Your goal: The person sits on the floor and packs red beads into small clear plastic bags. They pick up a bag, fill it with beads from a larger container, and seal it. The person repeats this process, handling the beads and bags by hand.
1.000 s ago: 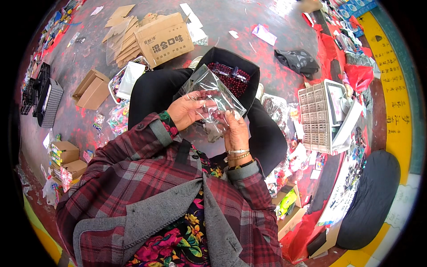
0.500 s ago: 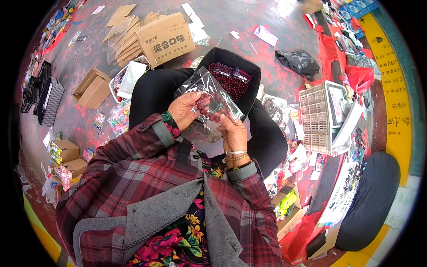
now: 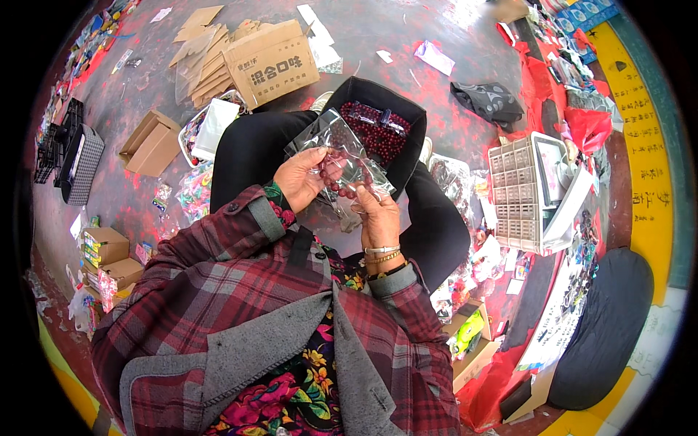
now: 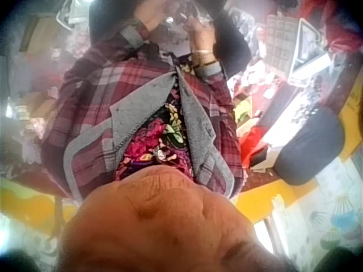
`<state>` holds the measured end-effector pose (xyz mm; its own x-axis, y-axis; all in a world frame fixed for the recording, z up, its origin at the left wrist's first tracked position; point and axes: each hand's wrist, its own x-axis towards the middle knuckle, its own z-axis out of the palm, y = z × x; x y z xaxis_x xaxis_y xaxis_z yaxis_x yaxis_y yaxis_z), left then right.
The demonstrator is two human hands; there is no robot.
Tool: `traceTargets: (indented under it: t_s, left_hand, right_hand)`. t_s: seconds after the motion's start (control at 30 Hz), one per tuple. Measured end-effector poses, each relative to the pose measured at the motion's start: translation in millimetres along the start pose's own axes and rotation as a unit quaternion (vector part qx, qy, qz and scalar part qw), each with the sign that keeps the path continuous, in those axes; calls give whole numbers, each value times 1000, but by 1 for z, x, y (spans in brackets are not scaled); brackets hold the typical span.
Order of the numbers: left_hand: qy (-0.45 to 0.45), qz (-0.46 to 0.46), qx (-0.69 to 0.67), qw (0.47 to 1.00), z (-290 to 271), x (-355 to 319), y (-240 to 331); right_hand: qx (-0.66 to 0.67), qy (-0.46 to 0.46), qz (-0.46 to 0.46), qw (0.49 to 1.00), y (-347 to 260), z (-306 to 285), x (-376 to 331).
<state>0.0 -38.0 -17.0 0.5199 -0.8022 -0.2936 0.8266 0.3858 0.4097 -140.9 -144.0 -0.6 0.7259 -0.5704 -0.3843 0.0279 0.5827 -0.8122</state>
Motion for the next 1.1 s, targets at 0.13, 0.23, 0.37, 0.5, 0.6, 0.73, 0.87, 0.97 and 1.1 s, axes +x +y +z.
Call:
traceTargets:
  t_s: [0.13, 0.23, 0.37, 0.5, 0.6, 0.73, 0.87, 0.97, 1.1]
  left_hand:
    - [-19, -14, 16, 1000, -9, 3, 4]
    - [1, -35, 44, 998, -5, 2, 11]
    - [14, -94, 81, 992, 4, -2, 16]
    - [-43, -159, 126, 978, -7, 2, 14]
    - [-31, -165, 147, 975, -7, 1, 9]
    - [-17, -168, 152, 974, -3, 2, 8]
    - [-21, -162, 148, 975, -7, 4, 7]
    - [-30, -168, 161, 972, -2, 5, 10]
    - [-80, -179, 149, 969, -7, 10, 8]
  right_hand:
    - [-9, -27, 8, 1000, -2, -2, 0]
    - [30, -55, 21, 998, -15, -1, -2]
    - [5, -66, 44, 997, -29, -18, 5]
    - [-52, -121, 116, 985, -25, -29, 13]
    - [-80, -91, 154, 981, -22, -25, 13]
    - [-173, -71, 81, 979, -11, -34, 17]
    - [-213, -58, 57, 974, -12, -29, 16]
    - [-169, -76, 91, 979, -16, -31, 17]
    - [-128, -106, 155, 974, -30, -11, 8]
